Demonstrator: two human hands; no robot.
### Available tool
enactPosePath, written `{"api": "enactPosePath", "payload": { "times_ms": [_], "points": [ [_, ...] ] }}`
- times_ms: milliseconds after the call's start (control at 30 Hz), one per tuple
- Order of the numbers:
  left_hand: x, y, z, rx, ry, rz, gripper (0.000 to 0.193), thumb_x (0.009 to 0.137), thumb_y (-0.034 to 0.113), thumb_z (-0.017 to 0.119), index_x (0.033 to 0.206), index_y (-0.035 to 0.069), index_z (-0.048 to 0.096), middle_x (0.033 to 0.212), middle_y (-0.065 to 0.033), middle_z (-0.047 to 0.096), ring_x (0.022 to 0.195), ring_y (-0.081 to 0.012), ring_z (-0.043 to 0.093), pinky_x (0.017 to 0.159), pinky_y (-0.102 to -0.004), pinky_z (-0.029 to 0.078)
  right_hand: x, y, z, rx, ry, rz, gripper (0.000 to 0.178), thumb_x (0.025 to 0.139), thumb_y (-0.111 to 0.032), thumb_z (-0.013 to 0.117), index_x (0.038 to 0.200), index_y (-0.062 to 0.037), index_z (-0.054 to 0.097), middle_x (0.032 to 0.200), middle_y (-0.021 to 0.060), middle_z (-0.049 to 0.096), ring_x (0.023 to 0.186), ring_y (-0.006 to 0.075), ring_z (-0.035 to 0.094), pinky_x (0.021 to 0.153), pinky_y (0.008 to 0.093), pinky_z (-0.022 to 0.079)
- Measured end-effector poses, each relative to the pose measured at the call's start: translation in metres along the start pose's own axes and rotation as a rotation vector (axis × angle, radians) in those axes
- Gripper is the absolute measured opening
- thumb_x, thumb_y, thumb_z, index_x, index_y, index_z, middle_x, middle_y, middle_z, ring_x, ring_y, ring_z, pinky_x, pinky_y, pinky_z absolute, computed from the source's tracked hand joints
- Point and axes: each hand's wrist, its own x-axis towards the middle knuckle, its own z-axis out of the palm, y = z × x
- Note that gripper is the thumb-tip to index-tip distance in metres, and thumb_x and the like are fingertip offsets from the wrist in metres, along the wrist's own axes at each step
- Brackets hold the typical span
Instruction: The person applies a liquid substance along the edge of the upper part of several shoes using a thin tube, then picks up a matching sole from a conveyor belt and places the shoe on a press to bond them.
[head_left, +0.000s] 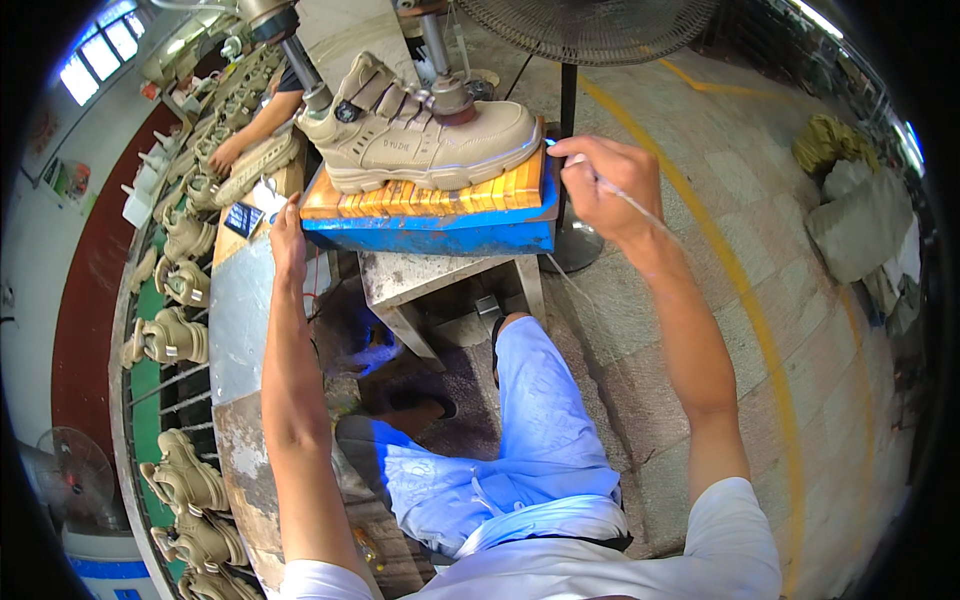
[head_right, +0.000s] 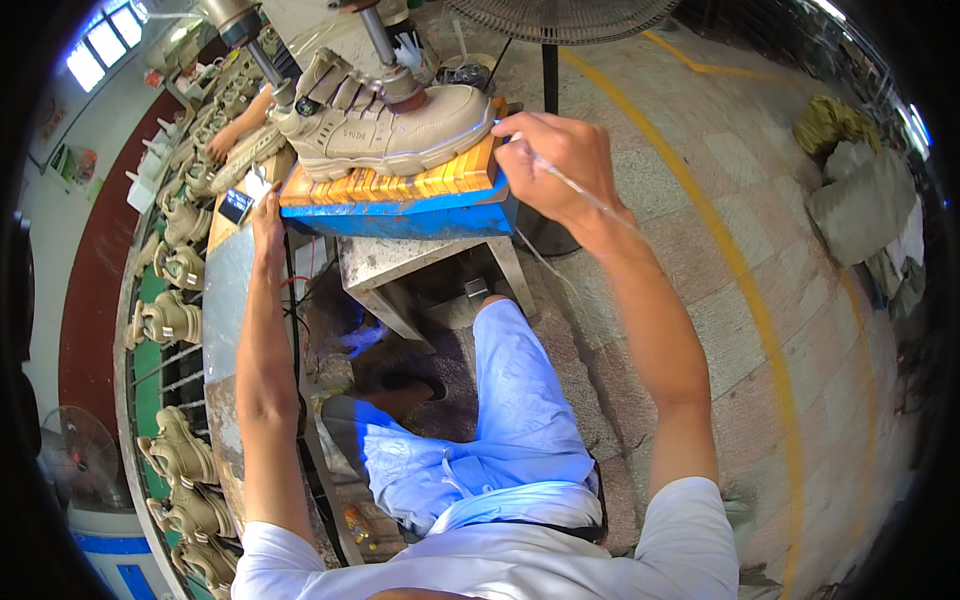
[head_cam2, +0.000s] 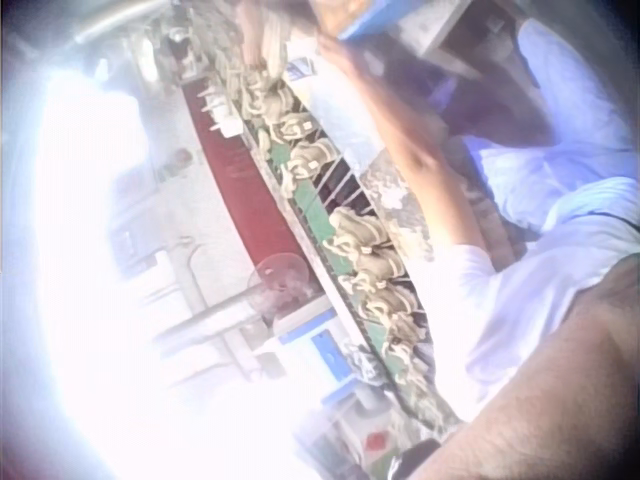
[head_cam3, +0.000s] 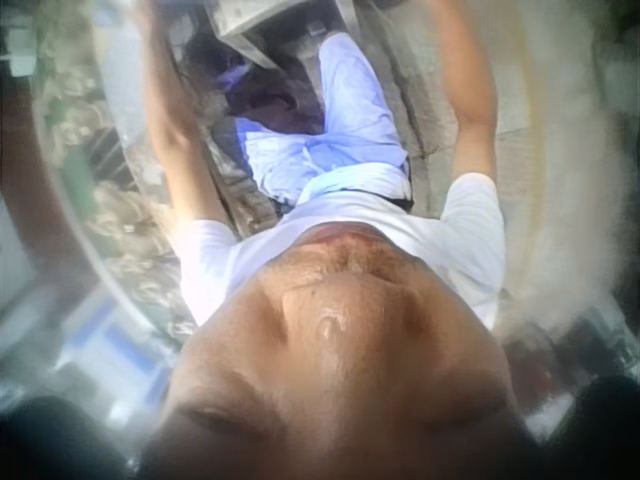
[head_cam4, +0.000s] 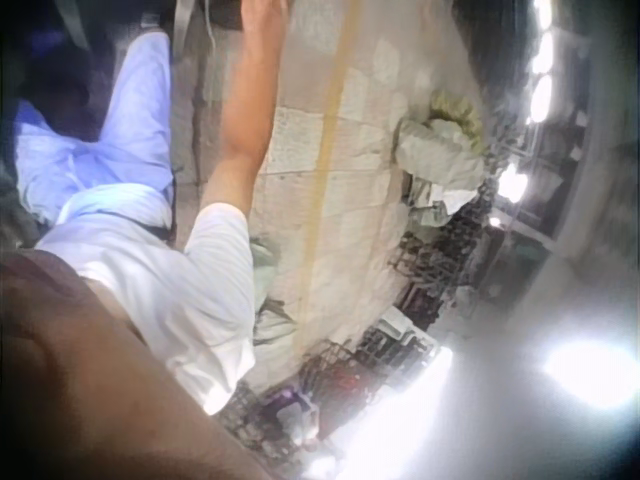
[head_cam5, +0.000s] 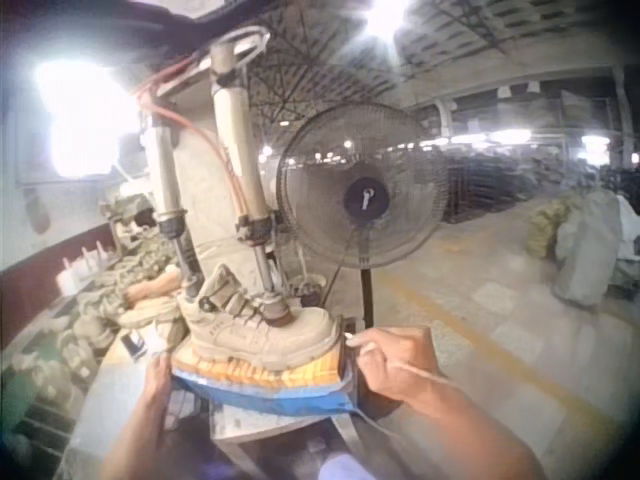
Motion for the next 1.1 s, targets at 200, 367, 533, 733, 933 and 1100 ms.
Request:
{"api": "enactPosePath", "payload": {
  "times_ms": [200, 367, 533, 733, 933, 1100],
  "points": [
    [-0.049, 0.004, 0.004, -0.028, 0.115, 0.219, 0.042, 0.114, 0.022, 0.043, 0.146, 0.002, 0.06, 0.141, -0.0125, 0.065, 0.123, -0.0201, 0.061, 0.108, -0.0339, 0.046, -0.004, -0.017, -0.008, 0.345, 0.012, 0.239, 0.031, 0.095, -0.015, 0.054, 0.111, -0.0052, 0.079, 0.066, 0.0105, 0.072, 0.059, 0.0163, 0.071, 0.056, 0.0357, 0.057],
    [-0.169, 0.023, 0.051, -0.354, 0.388, 0.244, 0.037, 0.113, 0.021, 0.05, 0.142, 0.001, 0.061, 0.125, -0.006, 0.065, 0.095, -0.0112, 0.057, 0.08, -0.0285, 0.048, -0.026, -0.048, 0.052, 0.349, -0.419, 0.447, 0.044, 0.097, -0.015, 0.059, 0.14, -0.013, 0.065, 0.065, 0.0097, 0.067, 0.061, 0.0249, 0.069, 0.062, 0.0423, 0.058],
    [-0.294, 0.091, 0.101, -0.152, 0.176, 0.179, 0.031, 0.106, 0.011, 0.06, 0.133, -0.001, 0.067, 0.088, 0.0023, 0.057, 0.068, -0.0045, 0.046, 0.057, -0.0246, 0.038, -0.027, -0.07, 0.101, 0.342, -0.188, 0.306, 0.053, 0.094, -0.032, 0.073, 0.136, -0.0027, 0.061, 0.091, 0.0184, 0.075, 0.085, 0.0403, 0.074, 0.076, 0.0493, 0.06],
    [-0.192, 0.151, 0.11, 0.059, 0.264, 0.628, 0.041, 0.108, 0.023, 0.061, 0.137, -0.006, 0.064, 0.124, -0.019, 0.071, 0.109, -0.0251, 0.068, 0.099, -0.0368, 0.052, -0.017, -0.069, 0.119, 0.119, -0.207, 0.426, 0.106, 0.077, -0.063, 0.084, 0.139, 0.0154, 0.05, 0.1, 0.0333, 0.07, 0.096, 0.0472, 0.07, 0.087, 0.0523, 0.056],
    [-0.027, 0.202, 0.121, 0.037, 0.05, 0.271, 0.068, 0.104, 0.053, 0.064, 0.138, -0.005, 0.065, 0.127, -0.0162, 0.072, 0.114, -0.0228, 0.065, 0.104, -0.0354, 0.047, 0.005, -0.019, 0.133, 0.136, -0.216, 0.424, 0.098, 0.065, -0.065, 0.091, 0.122, 0.0085, 0.059, 0.101, 0.0298, 0.072, 0.1, 0.0478, 0.071, 0.088, 0.0531, 0.056],
    [-0.053, 0.2, 0.138, -0.282, 0.278, 0.54, 0.05, 0.11, 0.041, 0.06, 0.133, -0.003, 0.07, 0.126, -0.0151, 0.073, 0.112, -0.02, 0.067, 0.101, -0.0348, 0.051, 0.007, 0.001, 0.129, 0.289, -0.195, 0.336, 0.1, 0.064, -0.064, 0.092, 0.128, 0.005, 0.058, 0.112, 0.0294, 0.072, 0.105, 0.0481, 0.069, 0.094, 0.0527, 0.054]
  ]
}}
